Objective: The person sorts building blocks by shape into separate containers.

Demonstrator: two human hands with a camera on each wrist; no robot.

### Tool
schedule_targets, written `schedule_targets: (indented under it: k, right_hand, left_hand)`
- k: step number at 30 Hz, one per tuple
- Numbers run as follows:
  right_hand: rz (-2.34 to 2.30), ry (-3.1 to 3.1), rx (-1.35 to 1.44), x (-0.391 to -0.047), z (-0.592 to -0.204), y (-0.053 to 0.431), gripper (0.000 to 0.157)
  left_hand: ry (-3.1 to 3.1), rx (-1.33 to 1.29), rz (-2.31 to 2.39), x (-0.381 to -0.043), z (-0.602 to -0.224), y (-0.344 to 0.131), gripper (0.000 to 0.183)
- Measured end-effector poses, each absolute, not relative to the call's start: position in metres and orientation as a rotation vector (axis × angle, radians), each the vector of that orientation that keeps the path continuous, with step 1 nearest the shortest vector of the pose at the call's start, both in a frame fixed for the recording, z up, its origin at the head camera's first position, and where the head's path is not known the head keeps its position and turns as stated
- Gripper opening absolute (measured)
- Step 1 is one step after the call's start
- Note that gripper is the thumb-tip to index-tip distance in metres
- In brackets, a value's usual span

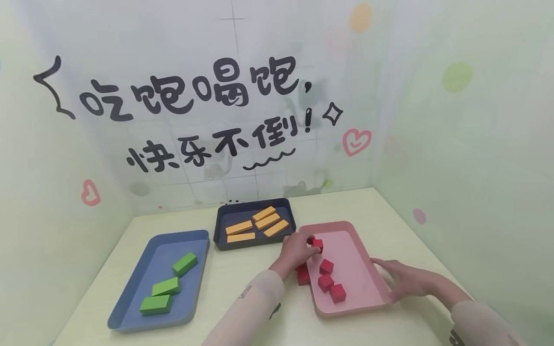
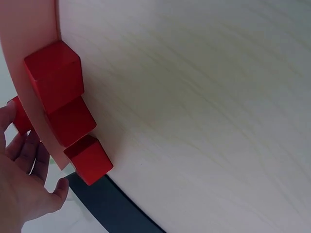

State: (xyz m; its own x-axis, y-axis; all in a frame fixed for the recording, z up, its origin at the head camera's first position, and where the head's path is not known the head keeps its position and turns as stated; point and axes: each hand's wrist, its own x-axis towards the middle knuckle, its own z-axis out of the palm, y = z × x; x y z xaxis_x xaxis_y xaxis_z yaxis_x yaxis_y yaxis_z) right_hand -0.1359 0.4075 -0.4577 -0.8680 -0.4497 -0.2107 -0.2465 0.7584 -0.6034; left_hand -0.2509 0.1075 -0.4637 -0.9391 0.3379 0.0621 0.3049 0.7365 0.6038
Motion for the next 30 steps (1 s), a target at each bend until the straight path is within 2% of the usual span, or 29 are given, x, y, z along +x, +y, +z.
schedule_targets:
  k: [4,30]
  right_hand:
    - [-0.830,2.612,-0.522,-0.137,-0.457,0.406,0.095]
    - [-0.875,2.569,-0.508,-0.135,-0.458,0.407,0.095]
  left_hand:
    - [2.895,0.556,0.919,-0.252,-0.463,0.107,0.038]
    - [2.831,0.669,1.041,-0.271,-0.454,0.047,0.043]
